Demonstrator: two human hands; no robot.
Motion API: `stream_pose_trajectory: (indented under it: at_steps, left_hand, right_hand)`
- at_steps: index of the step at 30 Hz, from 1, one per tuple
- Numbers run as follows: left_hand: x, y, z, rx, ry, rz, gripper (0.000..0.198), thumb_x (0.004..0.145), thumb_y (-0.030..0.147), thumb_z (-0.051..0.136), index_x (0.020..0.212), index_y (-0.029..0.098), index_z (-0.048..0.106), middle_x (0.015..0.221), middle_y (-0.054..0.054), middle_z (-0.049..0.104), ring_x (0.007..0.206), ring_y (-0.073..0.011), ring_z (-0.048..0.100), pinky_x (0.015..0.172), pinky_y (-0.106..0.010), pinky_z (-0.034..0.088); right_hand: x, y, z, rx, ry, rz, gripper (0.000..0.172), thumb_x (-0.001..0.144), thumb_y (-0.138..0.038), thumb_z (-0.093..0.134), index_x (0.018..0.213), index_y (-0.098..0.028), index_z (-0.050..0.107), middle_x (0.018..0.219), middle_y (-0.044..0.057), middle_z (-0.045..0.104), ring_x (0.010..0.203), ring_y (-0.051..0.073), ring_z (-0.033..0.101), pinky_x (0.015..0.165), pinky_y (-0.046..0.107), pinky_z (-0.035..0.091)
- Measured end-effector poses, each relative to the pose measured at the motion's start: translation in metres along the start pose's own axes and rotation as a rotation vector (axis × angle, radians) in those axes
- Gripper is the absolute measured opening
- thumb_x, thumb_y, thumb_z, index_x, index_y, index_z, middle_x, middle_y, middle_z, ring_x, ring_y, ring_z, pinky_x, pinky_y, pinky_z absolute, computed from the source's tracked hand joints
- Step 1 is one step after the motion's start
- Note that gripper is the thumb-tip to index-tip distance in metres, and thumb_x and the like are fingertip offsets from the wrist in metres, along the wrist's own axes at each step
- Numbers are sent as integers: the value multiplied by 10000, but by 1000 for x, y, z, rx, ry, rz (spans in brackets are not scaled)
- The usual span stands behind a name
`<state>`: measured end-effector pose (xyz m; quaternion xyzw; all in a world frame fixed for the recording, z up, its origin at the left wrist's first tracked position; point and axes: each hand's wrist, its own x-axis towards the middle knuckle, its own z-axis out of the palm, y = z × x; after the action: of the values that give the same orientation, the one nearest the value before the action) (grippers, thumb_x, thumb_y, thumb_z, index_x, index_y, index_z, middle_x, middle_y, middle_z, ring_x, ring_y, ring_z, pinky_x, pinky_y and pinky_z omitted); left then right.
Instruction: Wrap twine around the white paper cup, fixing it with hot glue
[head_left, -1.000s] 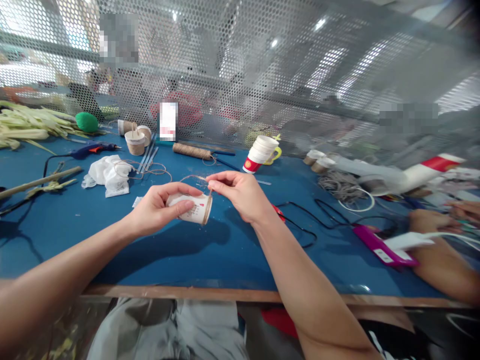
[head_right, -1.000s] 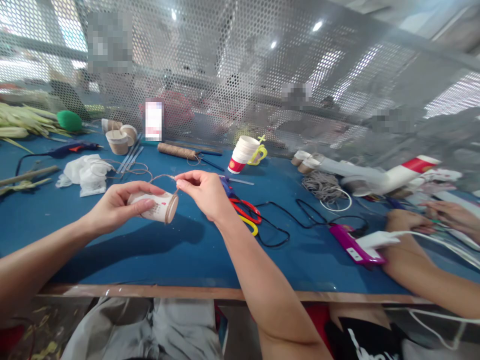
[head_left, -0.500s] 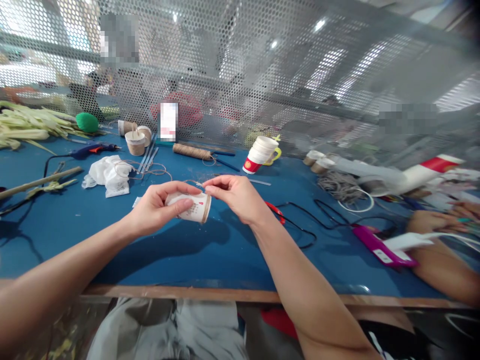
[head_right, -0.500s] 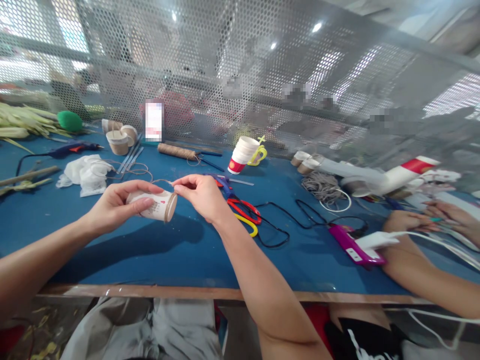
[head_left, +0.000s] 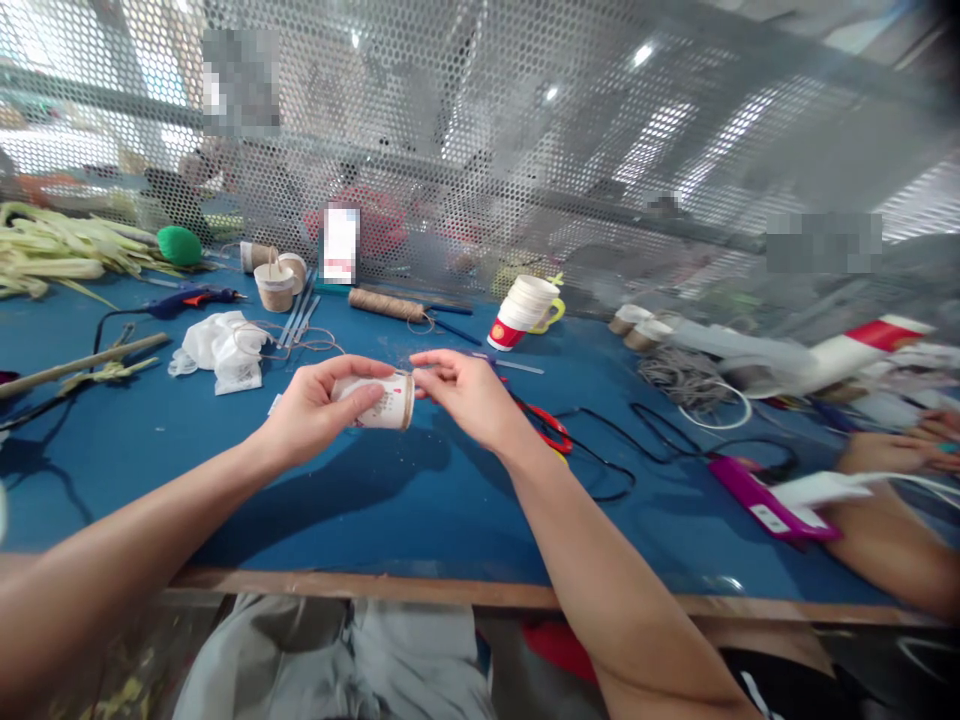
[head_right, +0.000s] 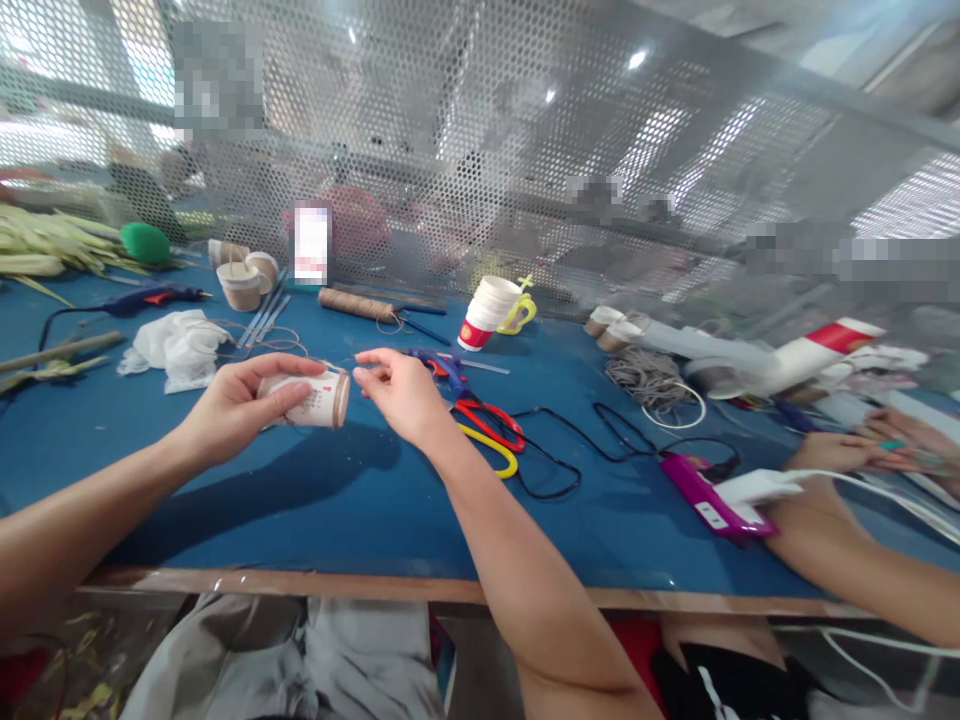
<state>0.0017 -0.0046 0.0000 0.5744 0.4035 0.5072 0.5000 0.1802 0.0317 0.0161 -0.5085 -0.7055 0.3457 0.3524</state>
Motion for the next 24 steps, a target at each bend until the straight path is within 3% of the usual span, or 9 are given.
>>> stream_pose_trajectory:
  at_steps: [3, 6, 16, 24]
  left_hand:
    - [2, -1, 1, 56, 75, -3, 332, 685, 324, 635, 928, 98, 644, 714, -36, 664, 538, -91, 560, 479, -175, 446]
    - [4, -3, 1, 92, 97, 9, 341, 698, 329, 611, 940, 90, 633, 731, -45, 663, 546, -95, 556, 472, -178, 431]
    - [1, -7, 2, 266, 88, 139, 292, 752, 297, 559, 960, 108, 636, 826, -60, 684, 619, -124, 592, 506, -197, 443]
    - [0, -9, 1, 339, 97, 167, 306, 771, 313, 540, 984, 114, 636, 820, -57, 681, 598, -119, 575, 511, -204, 437]
  right_hand:
    - [-5, -5, -1, -32, 47, -27, 119, 796, -248, 527, 799, -139, 575, 749, 70, 664, 649, 146, 634, 604, 274, 499]
    - [-13, -11, 1, -84, -42, -90, 181, 796, -298, 517, 721, -146, 579, 696, 62, 659, 627, 150, 622, 583, 270, 488]
    - [-21, -15, 12, -209, -29, -100, 108, 732, -246, 553, 697, -157, 604, 662, 46, 667, 592, 141, 596, 557, 256, 450]
    - [-21, -16, 12, -228, -2, -108, 91, 723, -217, 547, 676, -163, 602, 644, 43, 668, 596, 150, 608, 565, 260, 455]
